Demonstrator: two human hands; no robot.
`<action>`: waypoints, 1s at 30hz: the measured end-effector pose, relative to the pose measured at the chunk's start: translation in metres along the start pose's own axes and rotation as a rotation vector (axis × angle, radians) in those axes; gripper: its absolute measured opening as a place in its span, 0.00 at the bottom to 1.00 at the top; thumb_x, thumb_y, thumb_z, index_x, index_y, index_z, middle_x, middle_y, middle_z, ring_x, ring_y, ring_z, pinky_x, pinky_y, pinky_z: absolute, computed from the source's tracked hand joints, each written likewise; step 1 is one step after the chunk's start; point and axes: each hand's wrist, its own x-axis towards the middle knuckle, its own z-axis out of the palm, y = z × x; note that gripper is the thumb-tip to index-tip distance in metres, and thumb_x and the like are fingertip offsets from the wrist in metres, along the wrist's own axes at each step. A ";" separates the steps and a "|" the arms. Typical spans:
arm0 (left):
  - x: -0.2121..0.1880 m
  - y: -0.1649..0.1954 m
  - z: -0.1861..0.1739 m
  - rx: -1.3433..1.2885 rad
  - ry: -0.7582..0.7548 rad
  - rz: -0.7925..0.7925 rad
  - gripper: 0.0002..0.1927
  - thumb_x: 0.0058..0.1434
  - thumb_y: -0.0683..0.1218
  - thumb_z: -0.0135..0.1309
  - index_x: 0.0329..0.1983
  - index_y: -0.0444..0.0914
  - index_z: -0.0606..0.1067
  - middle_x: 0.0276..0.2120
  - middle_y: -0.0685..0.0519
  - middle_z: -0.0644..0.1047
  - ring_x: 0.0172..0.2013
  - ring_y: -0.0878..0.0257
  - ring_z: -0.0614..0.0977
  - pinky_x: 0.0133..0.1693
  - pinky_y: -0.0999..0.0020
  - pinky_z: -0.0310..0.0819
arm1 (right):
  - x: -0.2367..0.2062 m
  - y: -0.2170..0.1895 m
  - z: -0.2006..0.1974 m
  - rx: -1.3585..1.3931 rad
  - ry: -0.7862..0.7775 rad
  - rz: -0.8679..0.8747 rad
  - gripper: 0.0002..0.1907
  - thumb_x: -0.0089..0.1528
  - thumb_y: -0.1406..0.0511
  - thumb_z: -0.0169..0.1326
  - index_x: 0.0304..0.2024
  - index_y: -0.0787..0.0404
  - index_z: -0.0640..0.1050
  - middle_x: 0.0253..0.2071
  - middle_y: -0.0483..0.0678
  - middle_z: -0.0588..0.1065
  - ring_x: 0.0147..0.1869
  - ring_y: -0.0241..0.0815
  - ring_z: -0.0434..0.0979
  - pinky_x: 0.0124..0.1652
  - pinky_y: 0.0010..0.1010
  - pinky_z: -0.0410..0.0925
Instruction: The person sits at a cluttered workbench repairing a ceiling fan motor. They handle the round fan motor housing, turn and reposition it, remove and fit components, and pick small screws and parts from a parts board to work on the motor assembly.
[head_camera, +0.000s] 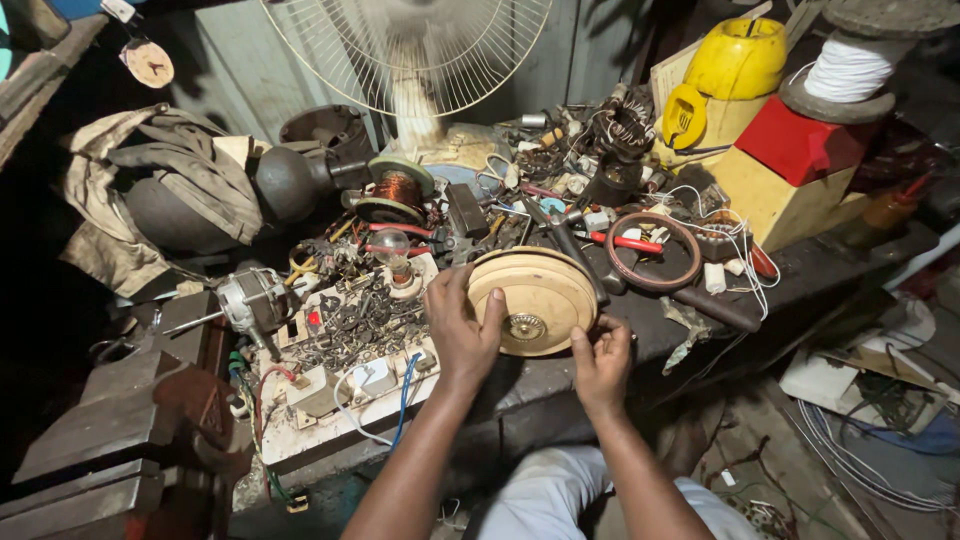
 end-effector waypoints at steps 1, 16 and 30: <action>0.000 -0.001 -0.001 -0.015 0.005 0.018 0.25 0.66 0.54 0.57 0.58 0.33 0.73 0.50 0.41 0.72 0.54 0.46 0.72 0.57 0.51 0.64 | -0.001 0.002 -0.002 -0.001 -0.005 -0.009 0.16 0.68 0.68 0.55 0.55 0.65 0.66 0.44 0.46 0.71 0.45 0.31 0.70 0.46 0.24 0.67; 0.041 0.032 0.015 -0.010 -0.083 0.363 0.31 0.52 0.62 0.68 0.47 0.36 0.74 0.45 0.45 0.72 0.48 0.48 0.73 0.51 0.51 0.65 | -0.007 0.028 -0.034 0.036 -0.186 -0.049 0.22 0.70 0.51 0.53 0.49 0.64 0.71 0.46 0.45 0.74 0.49 0.33 0.71 0.51 0.27 0.66; 0.050 0.043 0.022 -0.024 -0.135 0.083 0.22 0.52 0.55 0.69 0.33 0.37 0.70 0.38 0.48 0.69 0.43 0.50 0.70 0.46 0.55 0.66 | 0.055 -0.007 -0.059 -0.520 -0.274 -0.122 0.18 0.71 0.54 0.52 0.38 0.64 0.76 0.37 0.50 0.76 0.43 0.41 0.77 0.46 0.33 0.69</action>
